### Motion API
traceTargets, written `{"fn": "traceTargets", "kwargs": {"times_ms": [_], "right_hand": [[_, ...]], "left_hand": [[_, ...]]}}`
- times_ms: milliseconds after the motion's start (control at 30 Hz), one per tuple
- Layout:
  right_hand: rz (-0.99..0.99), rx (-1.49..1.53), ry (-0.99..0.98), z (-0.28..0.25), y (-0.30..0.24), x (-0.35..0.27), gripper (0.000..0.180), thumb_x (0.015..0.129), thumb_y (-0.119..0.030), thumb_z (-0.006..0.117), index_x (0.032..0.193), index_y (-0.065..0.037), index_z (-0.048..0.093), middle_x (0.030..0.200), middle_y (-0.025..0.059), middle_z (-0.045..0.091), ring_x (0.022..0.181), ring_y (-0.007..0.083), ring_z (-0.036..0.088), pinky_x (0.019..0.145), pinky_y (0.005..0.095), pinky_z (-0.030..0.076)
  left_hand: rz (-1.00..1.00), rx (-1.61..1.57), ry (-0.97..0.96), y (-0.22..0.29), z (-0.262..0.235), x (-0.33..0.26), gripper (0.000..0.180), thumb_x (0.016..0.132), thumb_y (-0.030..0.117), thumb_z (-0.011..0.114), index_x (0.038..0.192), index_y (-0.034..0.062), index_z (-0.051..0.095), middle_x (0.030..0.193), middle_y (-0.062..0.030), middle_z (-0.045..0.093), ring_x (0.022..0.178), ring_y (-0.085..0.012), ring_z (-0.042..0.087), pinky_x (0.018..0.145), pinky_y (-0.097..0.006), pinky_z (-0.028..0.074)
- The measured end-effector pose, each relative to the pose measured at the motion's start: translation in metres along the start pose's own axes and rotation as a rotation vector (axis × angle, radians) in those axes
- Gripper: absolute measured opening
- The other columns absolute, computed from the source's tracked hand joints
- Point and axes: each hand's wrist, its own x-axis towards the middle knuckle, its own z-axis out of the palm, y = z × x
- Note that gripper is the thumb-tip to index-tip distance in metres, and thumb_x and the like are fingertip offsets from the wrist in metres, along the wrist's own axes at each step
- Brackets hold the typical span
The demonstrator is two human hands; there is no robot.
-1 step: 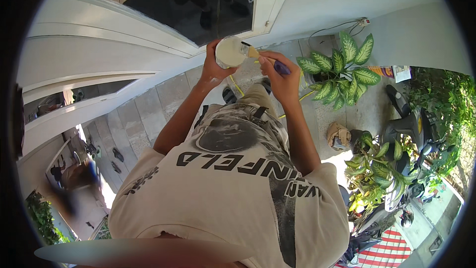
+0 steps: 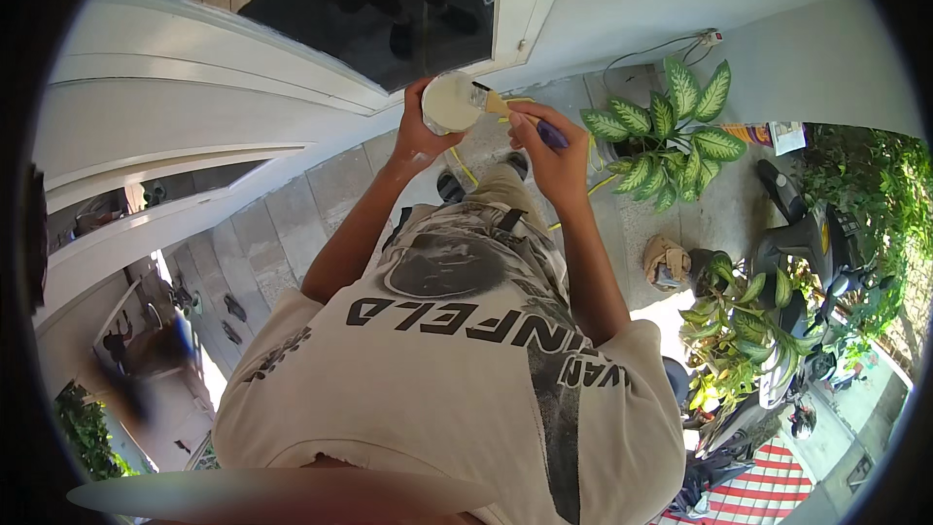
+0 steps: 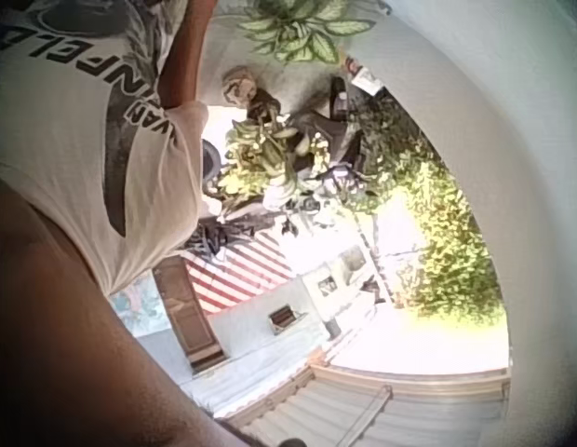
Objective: The person paints the white frame of a glass door with white paint using a paint brush.
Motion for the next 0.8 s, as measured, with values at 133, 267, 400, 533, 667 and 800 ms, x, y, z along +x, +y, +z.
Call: {"fn": "traceTargets", "kwargs": {"times_ms": [133, 267, 400, 533, 667, 800], "right_hand": [[0.087, 0.117, 0.006, -0.008, 0.0, -0.005, 0.025, 0.101, -0.011, 0.061, 0.12, 0.003, 0.069, 0.088, 0.0112, 0.072, 0.073, 0.0127, 0.067, 0.068, 0.026, 0.055], [0.159, -0.037, -0.074, -0.024, 0.0, 0.004, 0.025, 0.1, -0.008, 0.06, 0.12, 0.005, 0.068, 0.088, 0.0091, 0.072, 0.071, 0.0108, 0.066, 0.065, 0.0243, 0.054], [0.25, -0.177, -0.262, -0.027, 0.001, 0.013, 0.026, 0.099, -0.008, 0.06, 0.121, 0.006, 0.065, 0.086, 0.0053, 0.07, 0.064, 0.0076, 0.06, 0.057, 0.0224, 0.048], [0.284, 0.069, -0.231, -0.016, 0.028, 0.027, 0.022, 0.1, -0.009, 0.058, 0.119, 0.002, 0.06, 0.084, 0.0034, 0.066, 0.059, 0.0059, 0.051, 0.051, 0.0225, 0.04], [0.241, 0.394, -0.089, 0.006, 0.075, 0.053, 0.016, 0.102, -0.01, 0.053, 0.116, -0.002, 0.053, 0.085, 0.0026, 0.062, 0.058, 0.0054, 0.045, 0.052, 0.0218, 0.035], [0.135, 0.281, 0.196, 0.04, 0.18, 0.102, 0.021, 0.104, -0.019, 0.054, 0.115, -0.002, 0.058, 0.078, -0.0003, 0.058, 0.059, 0.0055, 0.045, 0.053, 0.0227, 0.036]], "left_hand": [[0.004, 0.01, -0.073, -0.001, 0.001, 0.011, 0.095, 0.068, 0.008, 0.09, 0.141, 0.0038, 0.031, 0.136, -0.0149, 0.05, 0.128, -0.0251, 0.052, 0.108, -0.038, 0.043], [0.035, 0.074, -0.111, -0.011, 0.001, 0.023, 0.096, 0.068, 0.006, 0.09, 0.143, 0.0038, 0.03, 0.138, -0.0146, 0.049, 0.129, -0.0254, 0.051, 0.108, -0.038, 0.042], [0.071, 0.06, -0.135, -0.023, 0.0, 0.036, 0.096, 0.069, 0.007, 0.09, 0.143, 0.0037, 0.029, 0.137, -0.015, 0.05, 0.129, -0.0251, 0.052, 0.108, -0.037, 0.043], [-0.01, 0.027, -0.152, -0.037, -0.006, 0.052, 0.096, 0.07, 0.006, 0.089, 0.143, 0.0033, 0.027, 0.137, -0.0152, 0.051, 0.128, -0.0244, 0.053, 0.107, -0.037, 0.044], [0.073, -0.038, -0.193, -0.051, -0.02, 0.068, 0.096, 0.07, 0.003, 0.088, 0.143, 0.0029, 0.025, 0.135, -0.0155, 0.051, 0.126, -0.024, 0.054, 0.106, -0.037, 0.044], [0.099, 0.03, -0.321, -0.04, -0.05, 0.083, 0.097, 0.071, 0.001, 0.087, 0.143, 0.0028, 0.022, 0.136, -0.016, 0.05, 0.128, -0.0249, 0.053, 0.108, -0.039, 0.043]]}}
